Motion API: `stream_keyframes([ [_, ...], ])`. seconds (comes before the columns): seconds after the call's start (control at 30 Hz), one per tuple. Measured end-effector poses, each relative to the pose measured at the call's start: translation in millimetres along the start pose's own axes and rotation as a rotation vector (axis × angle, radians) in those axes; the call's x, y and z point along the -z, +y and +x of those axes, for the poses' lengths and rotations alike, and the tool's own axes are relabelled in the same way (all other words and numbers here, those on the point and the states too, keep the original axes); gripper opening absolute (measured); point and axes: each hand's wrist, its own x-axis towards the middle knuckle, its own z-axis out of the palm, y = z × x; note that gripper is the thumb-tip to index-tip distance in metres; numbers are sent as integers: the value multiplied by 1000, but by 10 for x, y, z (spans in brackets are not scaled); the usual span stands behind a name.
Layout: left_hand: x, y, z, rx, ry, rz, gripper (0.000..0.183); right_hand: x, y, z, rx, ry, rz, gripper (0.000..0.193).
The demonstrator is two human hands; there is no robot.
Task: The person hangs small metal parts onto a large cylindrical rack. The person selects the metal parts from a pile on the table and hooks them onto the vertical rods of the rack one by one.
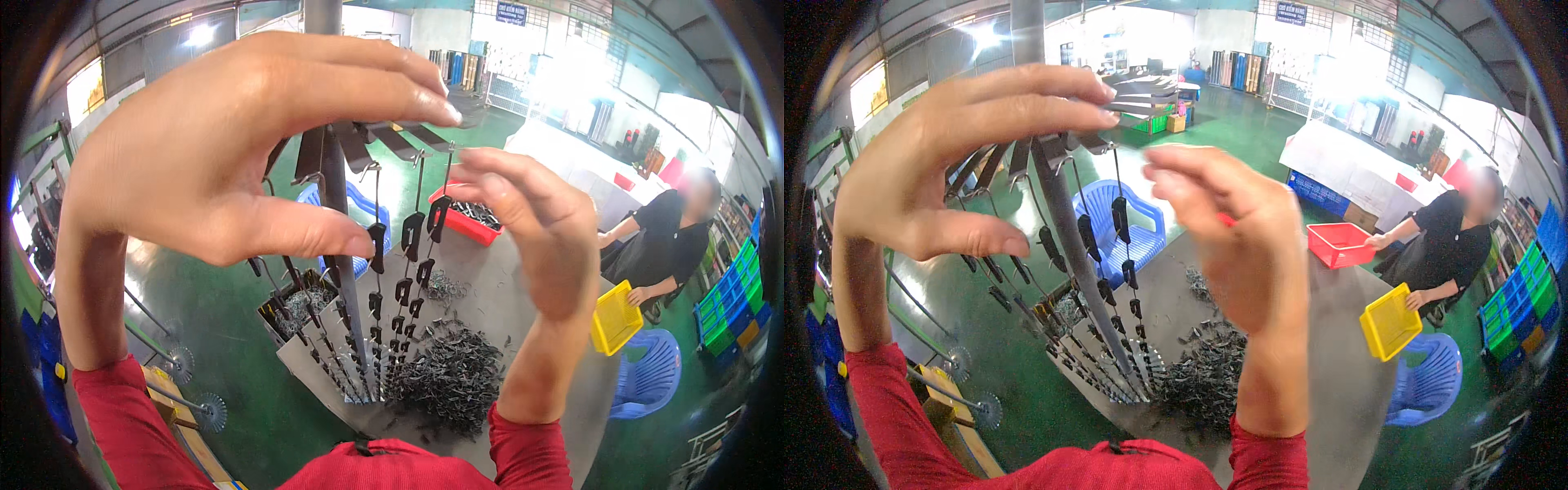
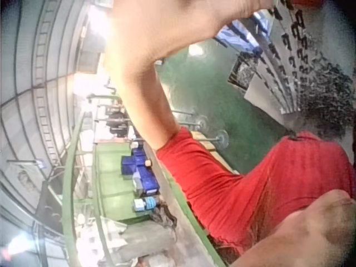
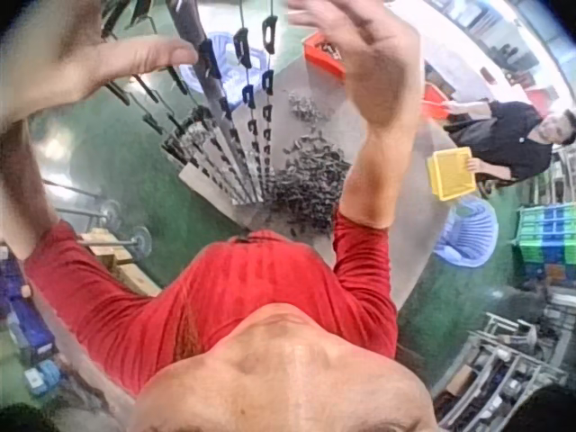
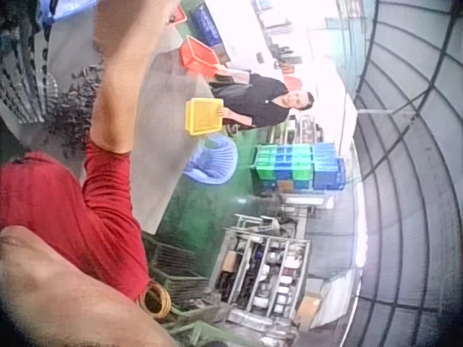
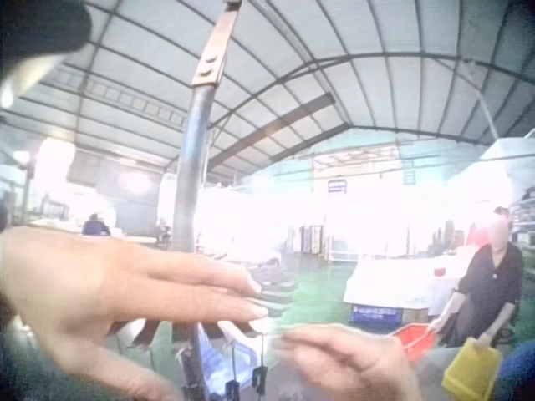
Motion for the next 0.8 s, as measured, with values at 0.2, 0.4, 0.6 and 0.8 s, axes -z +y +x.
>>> stream_keyframes([
  [0.2,-34,-1,-71,11,-18,-15,68,-257,-237,38,-114,-21,239,15],
  [0.4,-34,62,-48,84,-16,-13,64,-307,-259,60,-105,103,267,12],
  [0.6,-71,168,36,82,72,-60,60,-277,-217,43,-22,139,180,14],
  [0.8,-30,148,96,43,14,-10,62,-226,-178,40,-24,153,225,17],
])
